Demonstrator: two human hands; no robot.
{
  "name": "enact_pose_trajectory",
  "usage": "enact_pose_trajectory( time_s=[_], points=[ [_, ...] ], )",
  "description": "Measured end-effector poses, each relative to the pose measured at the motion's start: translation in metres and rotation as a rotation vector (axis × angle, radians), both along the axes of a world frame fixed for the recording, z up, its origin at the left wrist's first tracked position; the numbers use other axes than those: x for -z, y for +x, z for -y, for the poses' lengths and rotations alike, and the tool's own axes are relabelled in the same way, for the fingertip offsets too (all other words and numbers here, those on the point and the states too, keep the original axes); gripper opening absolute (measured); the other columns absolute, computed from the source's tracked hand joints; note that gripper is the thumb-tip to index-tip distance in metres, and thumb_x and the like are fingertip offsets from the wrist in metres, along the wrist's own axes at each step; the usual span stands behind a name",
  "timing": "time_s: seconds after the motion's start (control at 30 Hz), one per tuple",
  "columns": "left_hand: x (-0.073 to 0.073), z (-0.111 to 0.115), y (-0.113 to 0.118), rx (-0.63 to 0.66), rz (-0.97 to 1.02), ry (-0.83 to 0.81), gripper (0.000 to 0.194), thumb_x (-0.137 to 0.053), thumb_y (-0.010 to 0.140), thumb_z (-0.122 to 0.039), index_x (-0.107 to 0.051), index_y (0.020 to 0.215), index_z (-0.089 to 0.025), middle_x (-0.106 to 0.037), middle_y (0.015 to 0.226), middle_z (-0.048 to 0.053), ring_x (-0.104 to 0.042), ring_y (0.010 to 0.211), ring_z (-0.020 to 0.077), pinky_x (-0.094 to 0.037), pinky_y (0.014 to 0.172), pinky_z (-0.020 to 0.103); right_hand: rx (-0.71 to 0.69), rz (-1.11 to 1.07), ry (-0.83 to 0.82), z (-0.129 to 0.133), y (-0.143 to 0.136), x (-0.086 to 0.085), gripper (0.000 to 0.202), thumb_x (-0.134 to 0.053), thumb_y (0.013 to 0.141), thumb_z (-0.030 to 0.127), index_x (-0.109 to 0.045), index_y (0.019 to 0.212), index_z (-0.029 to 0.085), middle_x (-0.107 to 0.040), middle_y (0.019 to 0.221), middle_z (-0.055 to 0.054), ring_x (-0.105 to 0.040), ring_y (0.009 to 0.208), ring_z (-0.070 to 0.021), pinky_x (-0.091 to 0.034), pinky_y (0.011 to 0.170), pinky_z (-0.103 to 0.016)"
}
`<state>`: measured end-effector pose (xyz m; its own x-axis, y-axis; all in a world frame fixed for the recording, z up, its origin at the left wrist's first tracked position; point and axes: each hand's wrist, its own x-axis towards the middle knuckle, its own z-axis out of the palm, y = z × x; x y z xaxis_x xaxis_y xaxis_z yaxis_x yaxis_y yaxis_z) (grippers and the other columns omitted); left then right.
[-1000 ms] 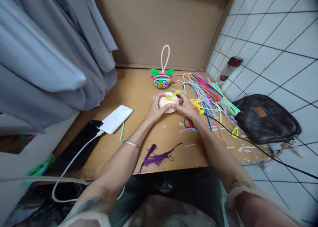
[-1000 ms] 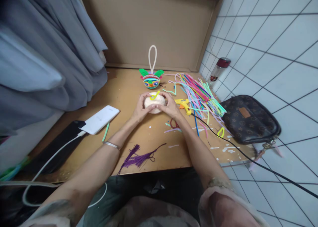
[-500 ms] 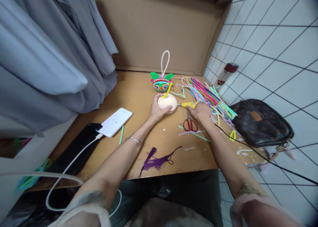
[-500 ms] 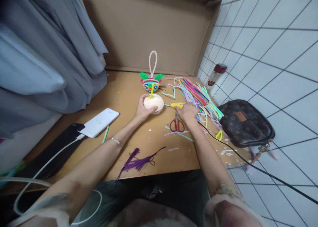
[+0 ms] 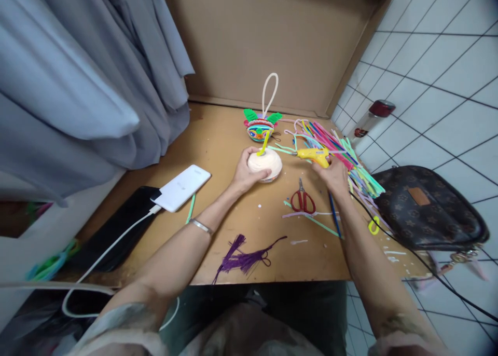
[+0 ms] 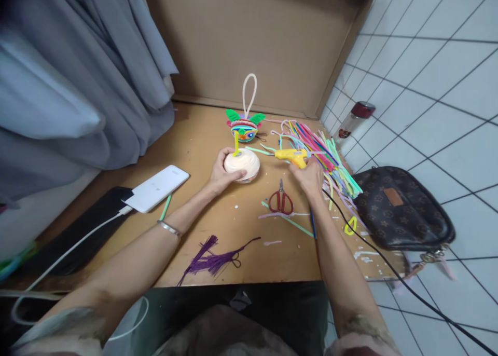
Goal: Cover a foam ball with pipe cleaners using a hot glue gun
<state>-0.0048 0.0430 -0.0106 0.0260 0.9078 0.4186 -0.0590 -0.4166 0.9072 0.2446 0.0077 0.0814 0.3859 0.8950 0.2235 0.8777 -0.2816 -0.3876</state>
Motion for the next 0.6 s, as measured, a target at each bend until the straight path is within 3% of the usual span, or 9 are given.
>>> enact_pose_trajectory(
  time_s=[0.13,0.23,0.43,0.6],
  points=[
    [0.0,0.003,-0.001,0.03,0.023,-0.033,0.08,-0.09,0.054,-0.051,-0.051,0.119,-0.024,-0.067,0.115,0.005,-0.067,0.102,0.023,-0.057,0.092,0.036,-0.123,-0.069,0.119,-0.007,-0.003,-0.025,0.027,-0.066,0.076,0.042,-0.069,0.09,0.019,-0.071,0.08,-0.005,-0.062,0.073,-0.0229,-0.041,0.065,-0.031],
    [0.0,0.004,-0.001,0.039,0.042,-0.038,0.08,-0.091,0.055,-0.052,-0.051,0.119,-0.025,-0.067,0.112,0.003,-0.067,0.101,0.0228,-0.057,0.092,0.037,-0.124,-0.037,0.135,-0.016,-0.006,-0.033,0.023,-0.069,0.075,0.04,-0.068,0.085,0.02,-0.069,0.077,-0.005,-0.059,0.073,-0.0225,-0.041,0.066,-0.032],
    [0.0,0.003,-0.003,0.035,0.062,-0.038,0.082,-0.093,0.053,-0.054,-0.051,0.118,-0.025,-0.066,0.112,0.004,-0.066,0.1,0.0224,-0.056,0.093,0.036,0.037,-0.104,0.058,-0.023,0.001,-0.016,0.029,-0.066,0.083,0.041,-0.073,0.098,0.017,-0.075,0.089,-0.01,-0.066,0.081,-0.0262,-0.046,0.07,-0.033],
    [0.003,0.0,-0.004,0.014,0.04,-0.011,0.082,-0.092,0.054,-0.057,-0.052,0.118,-0.024,-0.066,0.116,0.005,-0.065,0.103,0.0229,-0.057,0.094,0.036,0.088,-0.085,-0.037,-0.015,0.013,0.004,0.039,-0.063,0.087,0.043,-0.076,0.109,0.014,-0.079,0.101,-0.017,-0.072,0.091,-0.0324,-0.049,0.074,-0.036]
  ],
)
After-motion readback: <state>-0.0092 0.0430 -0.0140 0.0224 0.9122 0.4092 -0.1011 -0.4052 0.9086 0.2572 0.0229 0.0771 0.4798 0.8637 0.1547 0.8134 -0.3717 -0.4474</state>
